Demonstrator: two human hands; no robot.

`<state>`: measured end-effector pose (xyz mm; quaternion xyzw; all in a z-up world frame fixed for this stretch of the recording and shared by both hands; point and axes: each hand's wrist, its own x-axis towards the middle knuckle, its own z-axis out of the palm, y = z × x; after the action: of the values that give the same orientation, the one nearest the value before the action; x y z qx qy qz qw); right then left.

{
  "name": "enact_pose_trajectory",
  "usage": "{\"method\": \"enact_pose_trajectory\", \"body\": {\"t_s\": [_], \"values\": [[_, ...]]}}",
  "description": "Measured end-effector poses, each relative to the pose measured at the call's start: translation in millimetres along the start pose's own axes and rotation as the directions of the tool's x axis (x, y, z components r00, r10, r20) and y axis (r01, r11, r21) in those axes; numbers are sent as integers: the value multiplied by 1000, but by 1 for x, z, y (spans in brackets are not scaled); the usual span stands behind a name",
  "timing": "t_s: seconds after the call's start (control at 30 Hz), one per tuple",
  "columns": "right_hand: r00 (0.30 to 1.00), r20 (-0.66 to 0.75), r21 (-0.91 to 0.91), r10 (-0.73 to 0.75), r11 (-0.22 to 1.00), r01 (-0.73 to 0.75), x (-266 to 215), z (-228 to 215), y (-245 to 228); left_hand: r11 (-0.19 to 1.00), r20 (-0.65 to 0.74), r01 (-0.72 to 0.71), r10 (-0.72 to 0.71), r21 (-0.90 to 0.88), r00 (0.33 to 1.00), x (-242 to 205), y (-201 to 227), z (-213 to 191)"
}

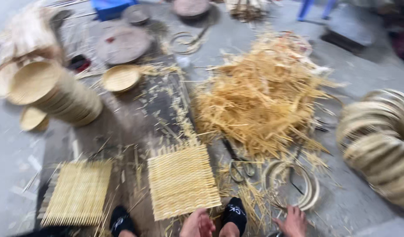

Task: The person assembles bamboo steamer components by fitting woven bamboo circles into pre-made wooden and bamboo frames, using shears to trim excess material and pressing the components together by hand.

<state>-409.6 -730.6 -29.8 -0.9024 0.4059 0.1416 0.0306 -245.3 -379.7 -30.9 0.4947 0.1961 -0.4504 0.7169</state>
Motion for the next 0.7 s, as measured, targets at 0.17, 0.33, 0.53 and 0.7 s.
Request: {"method": "enact_pose_trajectory", "body": {"t_s": [0.17, 0.33, 0.53, 0.7], "values": [[976, -216, -25, -32, 999, 27, -2, 19, -2, 746, -283, -636, 665, 198, 691, -72, 339, 54], [978, -193, 274, -79, 953, 131, 11, -9, 7, 238, -90, -941, 971, 239, 222, -174, 436, 93], [974, -220, 243, -47, 965, 101, 20, -53, 41, 364, 256, -686, 737, 630, 626, -147, 282, 69], [775, -616, 394, -141, 797, 458, 14, -154, 39, 444, 284, -652, 646, 614, 708, -106, 218, 61]]}}
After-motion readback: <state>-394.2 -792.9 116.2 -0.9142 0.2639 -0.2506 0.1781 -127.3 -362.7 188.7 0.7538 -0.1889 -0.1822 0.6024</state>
